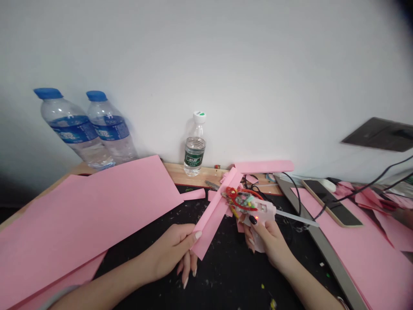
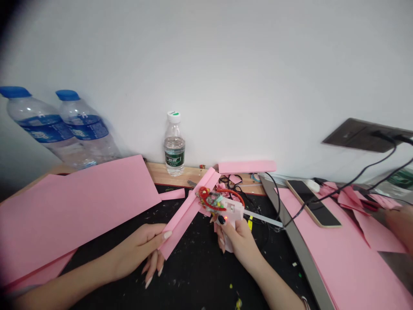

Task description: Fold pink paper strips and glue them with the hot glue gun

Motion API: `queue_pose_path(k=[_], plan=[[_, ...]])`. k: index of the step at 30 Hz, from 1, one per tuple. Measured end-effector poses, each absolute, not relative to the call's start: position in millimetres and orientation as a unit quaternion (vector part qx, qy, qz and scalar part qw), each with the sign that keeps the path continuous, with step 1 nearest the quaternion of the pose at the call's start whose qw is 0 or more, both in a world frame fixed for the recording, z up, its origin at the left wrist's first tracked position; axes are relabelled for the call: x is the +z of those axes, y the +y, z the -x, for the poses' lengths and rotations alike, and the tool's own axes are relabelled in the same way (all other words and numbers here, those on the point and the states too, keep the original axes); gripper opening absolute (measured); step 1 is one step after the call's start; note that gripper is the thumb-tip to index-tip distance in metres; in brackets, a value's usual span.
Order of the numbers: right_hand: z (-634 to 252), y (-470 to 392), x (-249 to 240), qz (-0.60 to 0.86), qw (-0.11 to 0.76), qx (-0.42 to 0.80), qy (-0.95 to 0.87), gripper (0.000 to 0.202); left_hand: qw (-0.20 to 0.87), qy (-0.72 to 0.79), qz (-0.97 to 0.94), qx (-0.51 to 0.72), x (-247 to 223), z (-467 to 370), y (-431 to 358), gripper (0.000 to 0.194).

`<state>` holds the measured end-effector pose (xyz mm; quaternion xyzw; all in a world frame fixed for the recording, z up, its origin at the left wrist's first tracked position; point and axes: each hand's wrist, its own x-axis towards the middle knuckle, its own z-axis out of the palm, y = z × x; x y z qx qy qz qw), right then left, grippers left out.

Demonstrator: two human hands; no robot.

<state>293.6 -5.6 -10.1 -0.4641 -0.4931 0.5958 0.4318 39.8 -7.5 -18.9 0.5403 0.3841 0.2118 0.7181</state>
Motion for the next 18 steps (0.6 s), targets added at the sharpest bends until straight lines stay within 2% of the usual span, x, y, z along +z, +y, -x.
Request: queue_pose_path(k=[13,18], plan=[[-294.0,-10.2,-9.8,0.447,0.311,0.635,-0.548,0.047,0.718,0.388,-0.535,0.219,-18.6,-42.3,-6.5,0.038],[-295.8,-11.9,-11.0,0.428,0.339,0.641,-0.540,0.047,0.713,0.397,-0.537,0.214,-17.8,-42.8,-6.4,0.037]])
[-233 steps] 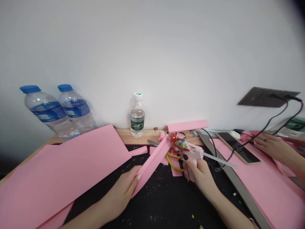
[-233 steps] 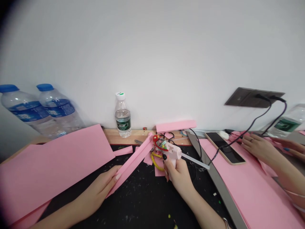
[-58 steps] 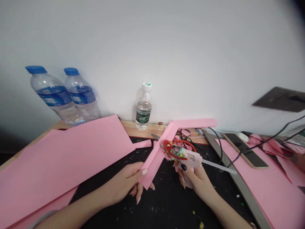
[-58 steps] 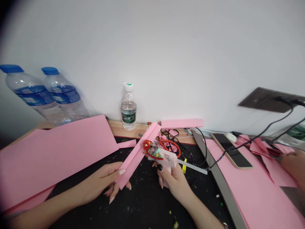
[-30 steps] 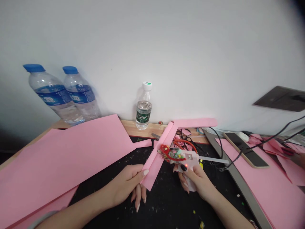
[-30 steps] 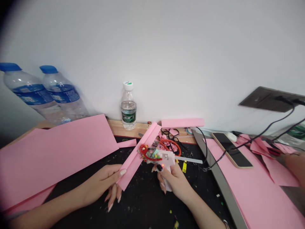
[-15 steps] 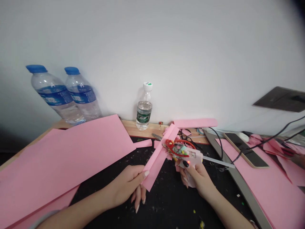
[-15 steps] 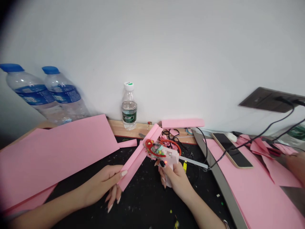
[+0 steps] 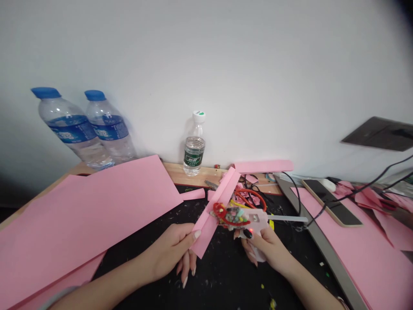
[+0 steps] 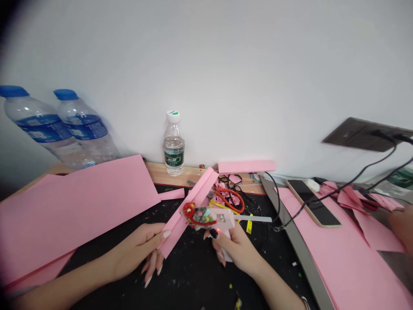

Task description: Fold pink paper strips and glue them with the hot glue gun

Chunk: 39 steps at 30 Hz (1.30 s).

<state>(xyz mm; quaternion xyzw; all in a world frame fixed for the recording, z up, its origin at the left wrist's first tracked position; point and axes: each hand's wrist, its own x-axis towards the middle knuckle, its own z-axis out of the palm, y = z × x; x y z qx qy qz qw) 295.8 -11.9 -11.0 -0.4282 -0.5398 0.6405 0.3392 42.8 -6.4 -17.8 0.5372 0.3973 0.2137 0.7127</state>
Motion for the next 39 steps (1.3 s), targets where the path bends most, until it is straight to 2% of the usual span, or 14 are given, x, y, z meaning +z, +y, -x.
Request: queue_pose_path(k=[5,11,17,25,39], plan=[[-296.5,-8.9,-11.0,0.455,0.422,0.588,-0.518,0.040,0.712,0.390,-0.544,0.211,-20.2,-41.0,-7.9,0.036],[-292.4,-7.8,-9.0,0.462,0.384,0.575,-0.555,0.045,0.705,0.395,-0.550,0.209,-19.7,-41.0,-8.1,0.037],[-292.5,-10.7,-7.4,0.455,0.327,0.613,-0.557,0.046,0.708,0.404,-0.539,0.212,-18.5,-42.4,-6.5,0.037],[-294.4,-7.9,-10.1,0.477,0.414,0.572,-0.523,0.042,0.703,0.404,-0.546,0.211,-21.1,-40.2,-8.4,0.036],[-292.6,-9.9,-11.5,0.511,0.387,0.520,-0.565,0.045,0.689,0.411,-0.559,0.207,-18.6,-41.7,-8.7,0.035]])
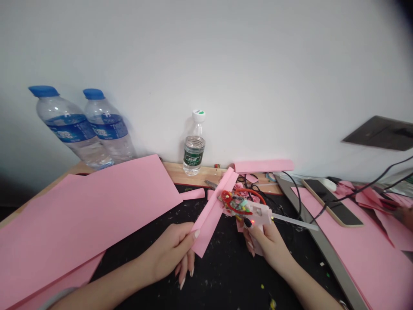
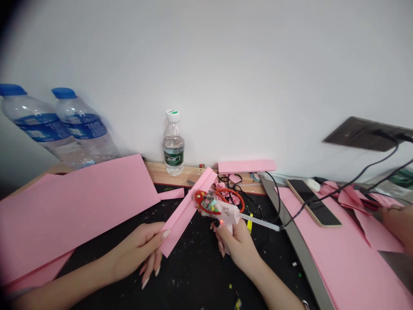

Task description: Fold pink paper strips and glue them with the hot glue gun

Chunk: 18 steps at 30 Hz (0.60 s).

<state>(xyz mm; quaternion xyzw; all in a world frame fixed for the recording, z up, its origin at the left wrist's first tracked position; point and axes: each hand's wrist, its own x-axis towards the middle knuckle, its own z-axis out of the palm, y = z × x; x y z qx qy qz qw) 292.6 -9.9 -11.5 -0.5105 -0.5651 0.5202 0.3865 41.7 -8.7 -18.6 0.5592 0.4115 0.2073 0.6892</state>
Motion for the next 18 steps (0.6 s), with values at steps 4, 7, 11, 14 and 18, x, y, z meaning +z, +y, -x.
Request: queue_pose_path(k=[4,7,11,14,18], plan=[[-291.8,-11.2,-9.1,0.516,0.373,0.516,-0.573,0.048,0.691,0.414,-0.559,0.199,-17.5,-41.5,-8.6,0.034],[-291.1,-11.9,-8.3,0.510,0.368,0.519,-0.579,0.047,0.692,0.412,-0.559,0.198,-17.1,-40.7,-9.0,0.034],[-290.9,-12.3,-7.9,0.502,0.361,0.521,-0.588,0.048,0.692,0.413,-0.557,0.200,-17.3,-39.8,-9.5,0.035],[-291.3,-12.9,-8.7,0.498,0.355,0.521,-0.595,0.049,0.692,0.415,-0.557,0.199,-18.2,-39.7,-9.2,0.034],[-291.9,-14.1,-10.9,0.492,0.345,0.527,-0.602,0.049,0.690,0.421,-0.555,0.197,-18.0,-40.2,-9.0,0.034]])
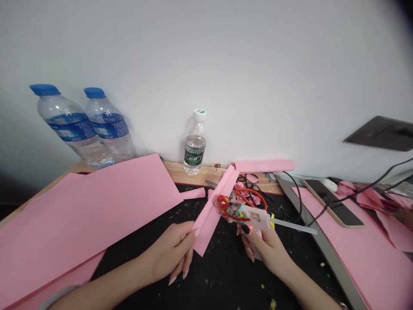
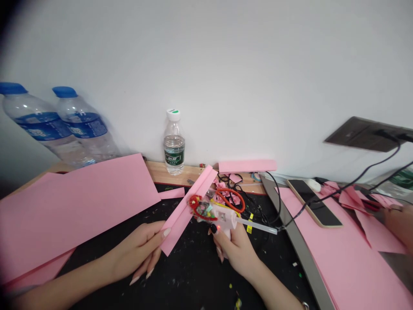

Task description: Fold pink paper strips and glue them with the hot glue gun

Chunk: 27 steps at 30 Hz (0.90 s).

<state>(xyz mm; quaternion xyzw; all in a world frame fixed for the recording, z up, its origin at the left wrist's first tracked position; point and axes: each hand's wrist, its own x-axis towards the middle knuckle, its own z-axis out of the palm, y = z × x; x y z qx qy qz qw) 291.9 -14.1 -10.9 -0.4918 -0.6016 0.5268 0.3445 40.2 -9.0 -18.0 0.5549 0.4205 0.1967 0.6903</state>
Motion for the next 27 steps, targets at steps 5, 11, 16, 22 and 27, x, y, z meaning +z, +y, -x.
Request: queue_pose_path(k=[5,11,16,22,27], plan=[[-290.6,-16.2,-9.1,0.494,0.336,0.522,-0.609,0.047,0.690,0.421,-0.555,0.197,-16.8,-41.0,-10.3,0.035],[-290.9,-18.2,-9.8,0.488,0.326,0.510,-0.629,0.046,0.684,0.421,-0.563,0.194,-16.1,-41.2,-9.7,0.035],[-293.4,-20.1,-14.1,0.481,0.314,0.507,-0.642,0.048,0.677,0.433,-0.564,0.191,-14.2,-41.8,-10.4,0.035],[-294.8,-21.4,-16.8,0.488,0.291,0.496,-0.657,0.042,0.683,0.429,-0.557,0.198,-14.6,-42.8,-10.2,0.036],[-295.9,-23.0,-16.9,0.488,0.281,0.491,-0.665,0.037,0.685,0.430,-0.556,0.192,-12.9,-42.6,-10.1,0.037]])
